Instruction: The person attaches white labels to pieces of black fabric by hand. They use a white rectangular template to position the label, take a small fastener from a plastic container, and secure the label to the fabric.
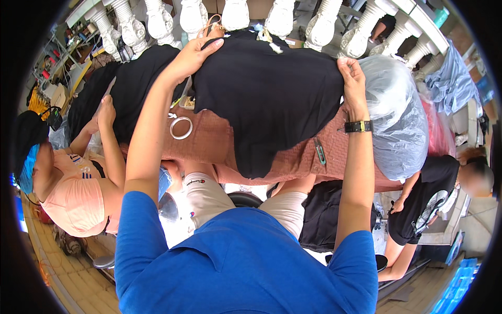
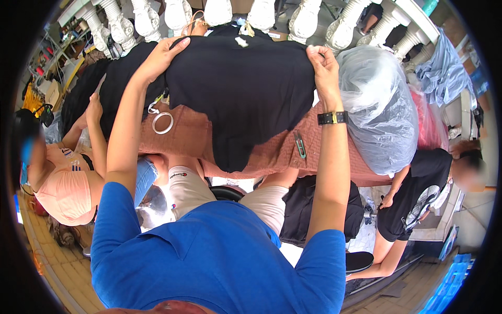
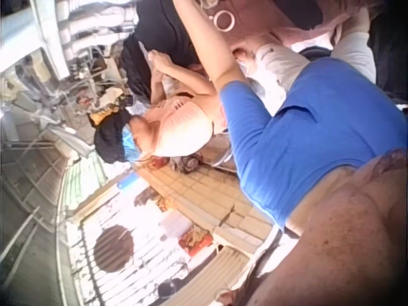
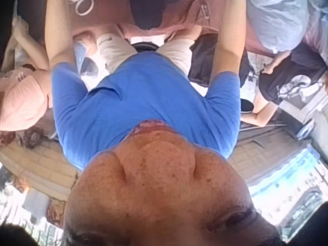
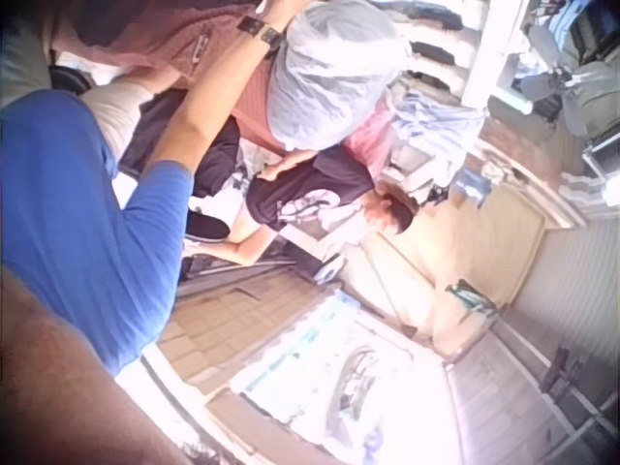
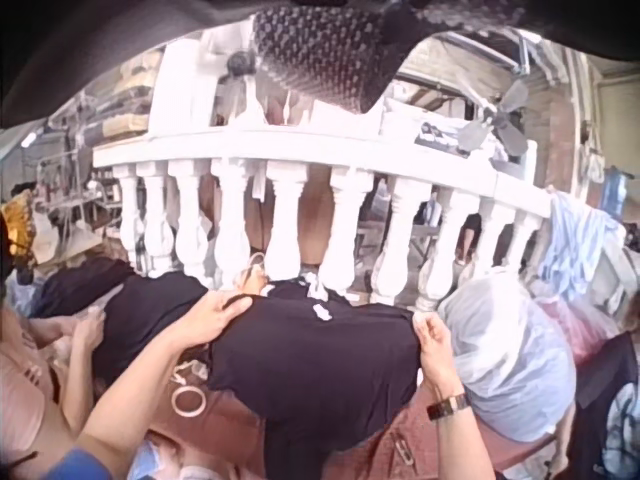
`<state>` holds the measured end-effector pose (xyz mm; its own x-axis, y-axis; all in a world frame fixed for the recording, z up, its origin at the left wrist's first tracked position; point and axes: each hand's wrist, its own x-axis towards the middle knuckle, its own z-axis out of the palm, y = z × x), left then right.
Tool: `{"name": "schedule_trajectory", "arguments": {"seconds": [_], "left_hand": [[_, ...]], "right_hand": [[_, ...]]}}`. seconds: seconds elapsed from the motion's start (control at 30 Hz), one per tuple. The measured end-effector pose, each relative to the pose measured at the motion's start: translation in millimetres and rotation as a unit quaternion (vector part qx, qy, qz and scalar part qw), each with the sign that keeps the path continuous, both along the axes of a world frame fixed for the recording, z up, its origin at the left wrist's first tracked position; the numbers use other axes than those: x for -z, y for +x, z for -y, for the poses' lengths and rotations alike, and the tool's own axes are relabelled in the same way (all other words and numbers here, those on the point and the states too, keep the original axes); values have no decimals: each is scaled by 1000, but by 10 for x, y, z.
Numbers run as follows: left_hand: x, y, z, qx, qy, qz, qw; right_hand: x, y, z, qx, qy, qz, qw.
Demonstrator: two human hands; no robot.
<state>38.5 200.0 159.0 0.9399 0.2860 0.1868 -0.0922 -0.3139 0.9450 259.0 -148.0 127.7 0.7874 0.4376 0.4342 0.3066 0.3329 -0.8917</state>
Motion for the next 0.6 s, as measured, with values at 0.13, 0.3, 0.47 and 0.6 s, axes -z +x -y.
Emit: {"name": "schedule_trajectory", "arguments": {"seconds": [0.13, 0.3, 0.47, 0.6], "left_hand": [[266, 68, -273, 159, -477, 88, 860], [1275, -285, 383, 182, -609, 18, 772], [1421, -217, 327, 289, -635, 34, 716], [1301, -269, 388, 213, -661, 42, 719]], "right_hand": [[-123, 33, 97, -98, 7, -117, 988], [13, 163, 248, -75, 43, -221, 971], [-13, 228, 436, -152, 105, -260, 948], [54, 345, 596, -52, 67, -184, 979]]}}
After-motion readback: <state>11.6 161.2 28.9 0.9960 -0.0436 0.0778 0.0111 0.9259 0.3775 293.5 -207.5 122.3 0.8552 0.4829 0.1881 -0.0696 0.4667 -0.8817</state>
